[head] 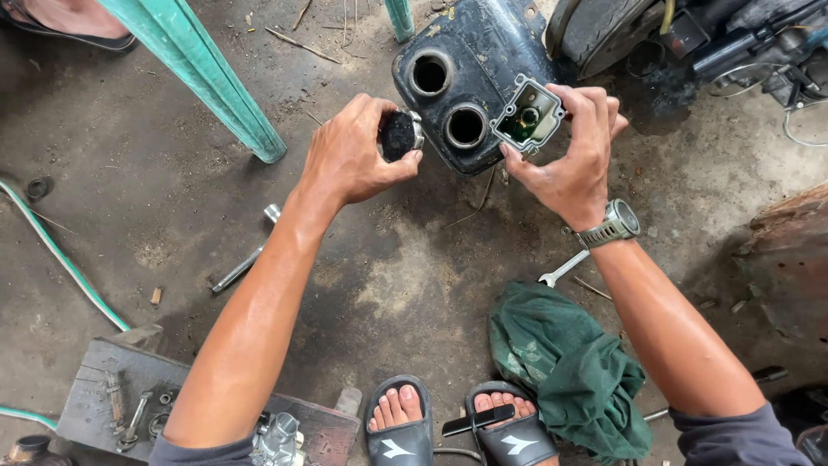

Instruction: Disassembling and inspecting a motorcycle carburetor on a workshop floor using hand tools.

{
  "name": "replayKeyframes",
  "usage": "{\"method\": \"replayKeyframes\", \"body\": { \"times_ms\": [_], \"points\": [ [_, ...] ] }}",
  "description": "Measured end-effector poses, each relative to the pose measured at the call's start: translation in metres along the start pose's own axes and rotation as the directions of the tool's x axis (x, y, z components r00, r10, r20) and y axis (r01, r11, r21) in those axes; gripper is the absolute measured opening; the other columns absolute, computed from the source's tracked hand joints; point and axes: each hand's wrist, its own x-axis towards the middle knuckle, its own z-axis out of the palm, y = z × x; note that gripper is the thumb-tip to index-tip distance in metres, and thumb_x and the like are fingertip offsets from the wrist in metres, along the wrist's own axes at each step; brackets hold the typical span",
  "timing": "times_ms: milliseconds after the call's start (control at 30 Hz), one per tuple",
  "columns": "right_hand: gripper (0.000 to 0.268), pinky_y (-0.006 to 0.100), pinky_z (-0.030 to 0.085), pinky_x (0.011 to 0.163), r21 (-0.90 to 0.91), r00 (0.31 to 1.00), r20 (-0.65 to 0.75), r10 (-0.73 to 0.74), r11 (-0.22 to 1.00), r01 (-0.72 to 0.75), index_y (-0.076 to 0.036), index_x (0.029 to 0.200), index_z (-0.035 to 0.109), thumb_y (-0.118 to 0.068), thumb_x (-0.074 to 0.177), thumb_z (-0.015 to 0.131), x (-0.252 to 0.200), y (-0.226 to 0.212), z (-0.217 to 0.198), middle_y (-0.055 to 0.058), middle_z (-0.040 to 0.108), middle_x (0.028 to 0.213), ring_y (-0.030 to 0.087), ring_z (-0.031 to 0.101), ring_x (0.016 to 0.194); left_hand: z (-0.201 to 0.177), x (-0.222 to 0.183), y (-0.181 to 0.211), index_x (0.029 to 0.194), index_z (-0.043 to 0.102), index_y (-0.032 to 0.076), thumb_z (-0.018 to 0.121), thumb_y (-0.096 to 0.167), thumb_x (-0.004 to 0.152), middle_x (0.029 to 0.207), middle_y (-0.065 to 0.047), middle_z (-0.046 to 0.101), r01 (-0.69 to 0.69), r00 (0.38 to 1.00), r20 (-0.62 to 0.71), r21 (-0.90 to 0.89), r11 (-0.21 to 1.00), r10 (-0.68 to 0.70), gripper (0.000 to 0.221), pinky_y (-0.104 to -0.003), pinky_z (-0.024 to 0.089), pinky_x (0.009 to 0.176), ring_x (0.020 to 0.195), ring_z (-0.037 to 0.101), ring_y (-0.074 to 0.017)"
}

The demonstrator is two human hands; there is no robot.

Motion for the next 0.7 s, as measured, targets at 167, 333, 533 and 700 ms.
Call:
{"method": "replayKeyframes", "body": {
  "times_ms": [167, 333, 533, 700],
  "points": [
    [0.065, 0.044, 0.031, 0.092, -0.251, 0.996, 0.075, -0.048, 0.966, 0.066, 0.002, 0.128, 0.061, -0.04, 0.084, 0.085, 0.008, 0.007, 0.01, 0.016, 0.056, 0.113, 0.029, 0.047, 0.106, -0.005, 0.001, 0.006, 0.127, 0.058, 0.008, 0.07, 0.057, 0.084, 0.114, -0.008, 0.062, 0.112, 0.983, 0.137, 0.082, 0.99, -0.122, 0.066, -0.048, 0.056, 0.076, 0.093, 0.065, -0.0261],
    [0.067, 0.044, 0.031, 0.091, -0.286, 0.989, 0.095, -0.113, 0.949, 0.136, 0.003, 0.128, 0.063, -0.043, 0.083, 0.083, 0.016, 0.015, 0.017, 0.018, 0.058, 0.112, 0.03, 0.05, 0.106, -0.009, 0.0, 0.003, 0.127, 0.059, 0.008, 0.07, 0.057, 0.083, 0.113, -0.007, 0.061, 0.117, 0.985, 0.123, 0.064, 0.991, -0.124, 0.066, -0.051, 0.054, 0.079, 0.095, 0.065, -0.0286],
    [0.07, 0.044, 0.029, 0.088, -0.299, 0.965, 0.188, -0.185, 0.925, 0.236, 0.003, 0.131, 0.063, -0.041, 0.083, 0.089, 0.024, 0.016, 0.014, 0.017, 0.055, 0.112, 0.032, 0.048, 0.102, -0.01, -0.002, -0.004, 0.125, 0.06, 0.009, 0.072, 0.056, 0.082, 0.113, -0.007, 0.062, 0.119, 0.988, 0.095, 0.064, 0.991, -0.125, 0.065, -0.051, 0.054, 0.076, 0.093, 0.065, -0.0303],
    [0.073, 0.043, 0.028, 0.087, -0.323, 0.948, 0.236, -0.214, 0.903, 0.285, 0.002, 0.132, 0.064, -0.036, 0.076, 0.093, 0.03, 0.013, 0.013, 0.016, 0.055, 0.113, 0.031, 0.048, 0.101, -0.01, -0.001, -0.007, 0.126, 0.061, 0.007, 0.073, 0.057, 0.082, 0.111, -0.007, 0.061, 0.105, 0.992, 0.07, 0.06, 0.993, -0.109, 0.068, -0.05, 0.054, 0.074, 0.09, 0.065, -0.0291]
  ]
}}
